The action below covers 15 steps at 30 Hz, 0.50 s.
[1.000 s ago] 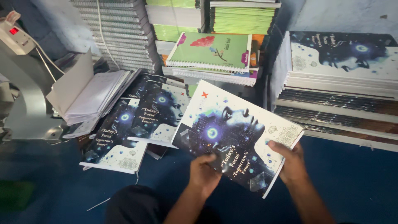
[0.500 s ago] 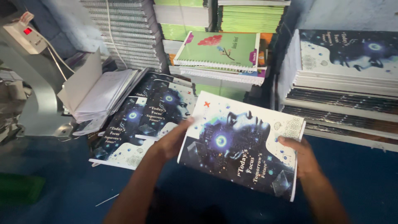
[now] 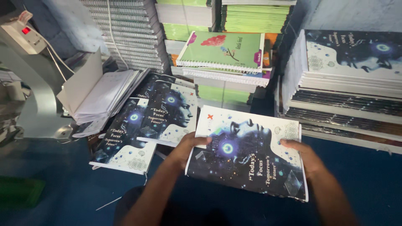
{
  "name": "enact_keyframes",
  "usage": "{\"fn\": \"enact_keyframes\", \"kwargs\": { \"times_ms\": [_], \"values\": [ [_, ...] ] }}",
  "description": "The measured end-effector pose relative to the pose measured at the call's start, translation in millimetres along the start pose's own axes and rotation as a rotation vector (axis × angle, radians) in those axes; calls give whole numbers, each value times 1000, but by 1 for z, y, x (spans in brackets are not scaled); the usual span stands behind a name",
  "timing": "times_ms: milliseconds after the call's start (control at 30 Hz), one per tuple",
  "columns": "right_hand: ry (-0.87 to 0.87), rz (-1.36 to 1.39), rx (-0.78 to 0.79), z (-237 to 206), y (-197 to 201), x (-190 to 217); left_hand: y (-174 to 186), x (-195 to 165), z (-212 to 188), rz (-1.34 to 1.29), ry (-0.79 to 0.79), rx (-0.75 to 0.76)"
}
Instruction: The person sits on the floor and repeatedly picks up books from a pile, aligns them, and places them onto a growing stack. The person handles two different types of books, one with a space-themed cover and another with a brown cover.
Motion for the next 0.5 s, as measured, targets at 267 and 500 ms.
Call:
{"fn": "enact_keyframes", "kwargs": {
  "times_ms": [267, 500],
  "values": [
    [128, 454, -160, -45, 8, 18, -28, -3, -17, -296, -79, -17],
    [403, 628, 429, -34, 12, 25, -32, -3, -28, -367, -166, -28]
  ]
}}
Point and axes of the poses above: each hand's wrist, its own z-axis towards the middle knuckle, its own y-axis out of the back of the hand, x = y × z, the point moved 9 cm from there along z, towards the middle knuckle, and after that the axes turned 5 degrees about -y, right-handed, at the moved point
